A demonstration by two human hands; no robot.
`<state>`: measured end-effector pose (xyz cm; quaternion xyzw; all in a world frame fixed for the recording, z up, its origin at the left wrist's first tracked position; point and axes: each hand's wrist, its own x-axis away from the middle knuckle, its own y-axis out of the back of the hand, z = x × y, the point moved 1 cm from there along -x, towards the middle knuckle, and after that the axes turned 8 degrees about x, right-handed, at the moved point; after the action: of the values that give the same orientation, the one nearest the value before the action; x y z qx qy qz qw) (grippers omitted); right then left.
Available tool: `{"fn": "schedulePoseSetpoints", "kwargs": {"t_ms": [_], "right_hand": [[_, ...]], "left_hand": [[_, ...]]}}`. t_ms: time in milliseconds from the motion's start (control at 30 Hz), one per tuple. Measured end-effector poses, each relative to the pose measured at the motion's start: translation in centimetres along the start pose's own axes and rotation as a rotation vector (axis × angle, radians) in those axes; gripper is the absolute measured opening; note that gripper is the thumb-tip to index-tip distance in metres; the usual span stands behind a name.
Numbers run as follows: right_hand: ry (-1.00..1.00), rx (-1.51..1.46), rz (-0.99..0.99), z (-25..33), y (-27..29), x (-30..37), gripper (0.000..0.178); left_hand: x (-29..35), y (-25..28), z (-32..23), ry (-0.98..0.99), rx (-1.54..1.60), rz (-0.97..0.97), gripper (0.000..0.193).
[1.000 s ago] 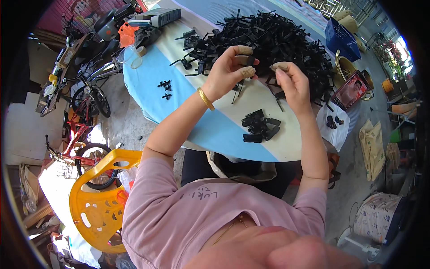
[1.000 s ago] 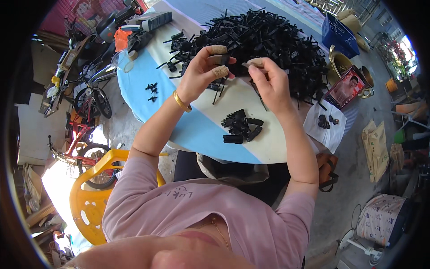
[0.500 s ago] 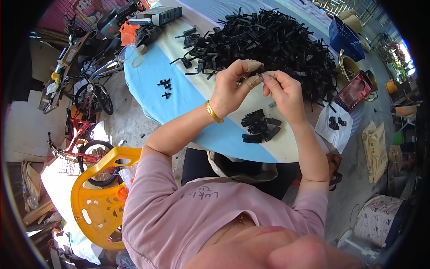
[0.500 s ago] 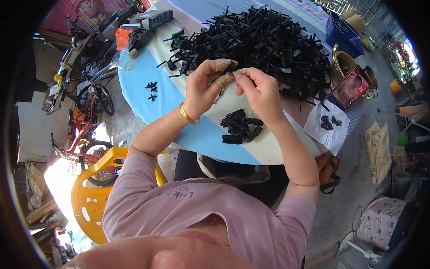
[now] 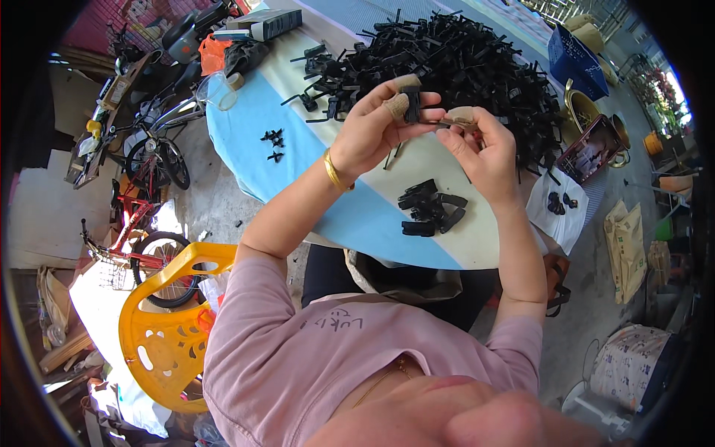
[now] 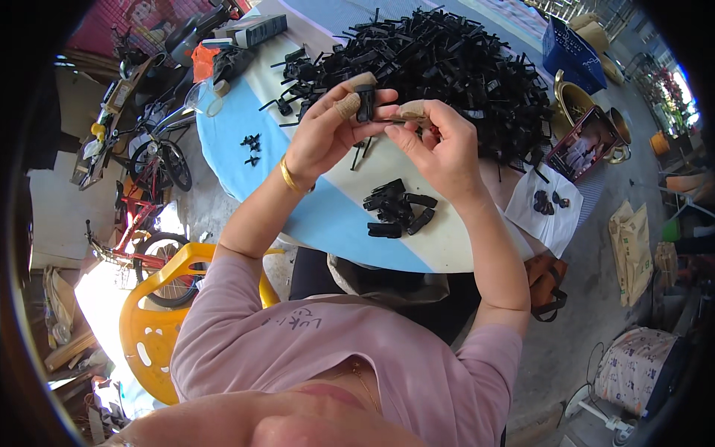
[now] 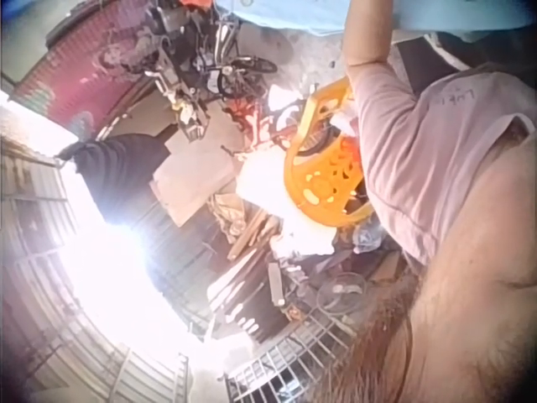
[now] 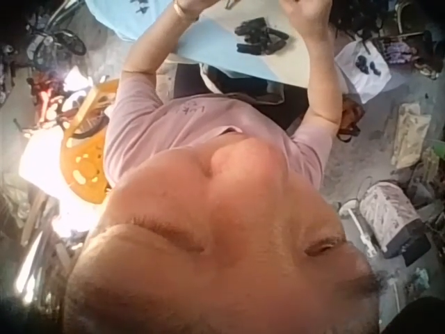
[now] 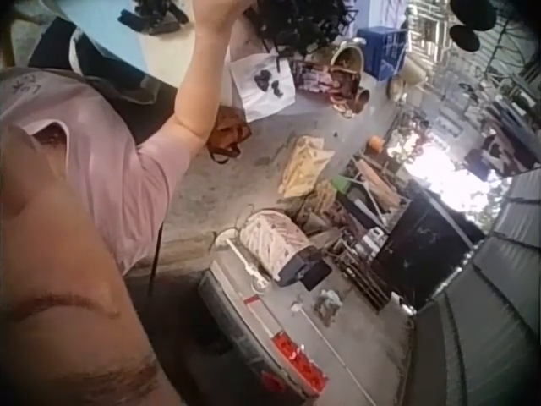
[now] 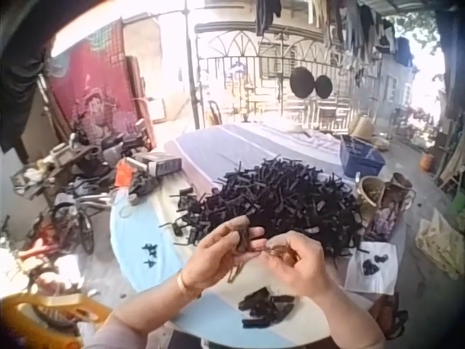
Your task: Assembling small black plastic mechanical components by hand.
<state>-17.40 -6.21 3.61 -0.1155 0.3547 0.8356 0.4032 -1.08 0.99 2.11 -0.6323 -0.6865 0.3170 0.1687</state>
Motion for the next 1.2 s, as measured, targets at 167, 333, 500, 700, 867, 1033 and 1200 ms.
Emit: {"fn": "schedulePoseSetpoints", "kwargs": {"t_ms": [167,333,500,700,867,1033,1200], "right_hand": [[0.113,-0.124,-0.079,-0.8,0.0,-0.1,0.014],[0.001,-0.224,-0.054,-1.0,-0.6,0.0,0.015],[-0.22,-0.262,0.055,-1.7,-0.9,-0.2,0.015],[-0.422,-0.586,0.208,-1.5,-0.7,-0.2,0.015],[-0.335,-0.447,0.186,-1.3,-1.1,-0.1,0.016],[-0.313,-0.417,0.172,-0.9,-1.1,0.0,0.017],[-0.35,-0.398,0.164,-1.2,-1.9,0.4,0.015]], "left_hand": [[-0.3,0.5,1.2,0.207,0.201,0.091,0.036],[0.5,-1.0,0.7,0.104,-0.327,0.153,0.04],[1.3,-1.2,1.9,-0.058,-0.387,0.203,0.047],[0.8,-0.4,1.9,-0.134,-0.548,0.123,0.04],[0.7,-0.2,1.9,-0.173,-0.507,0.126,0.038],[0.7,-0.3,2.0,-0.205,-0.473,0.088,0.031],[1.0,-0.1,2.6,-0.337,-0.611,0.035,0.022]]}}
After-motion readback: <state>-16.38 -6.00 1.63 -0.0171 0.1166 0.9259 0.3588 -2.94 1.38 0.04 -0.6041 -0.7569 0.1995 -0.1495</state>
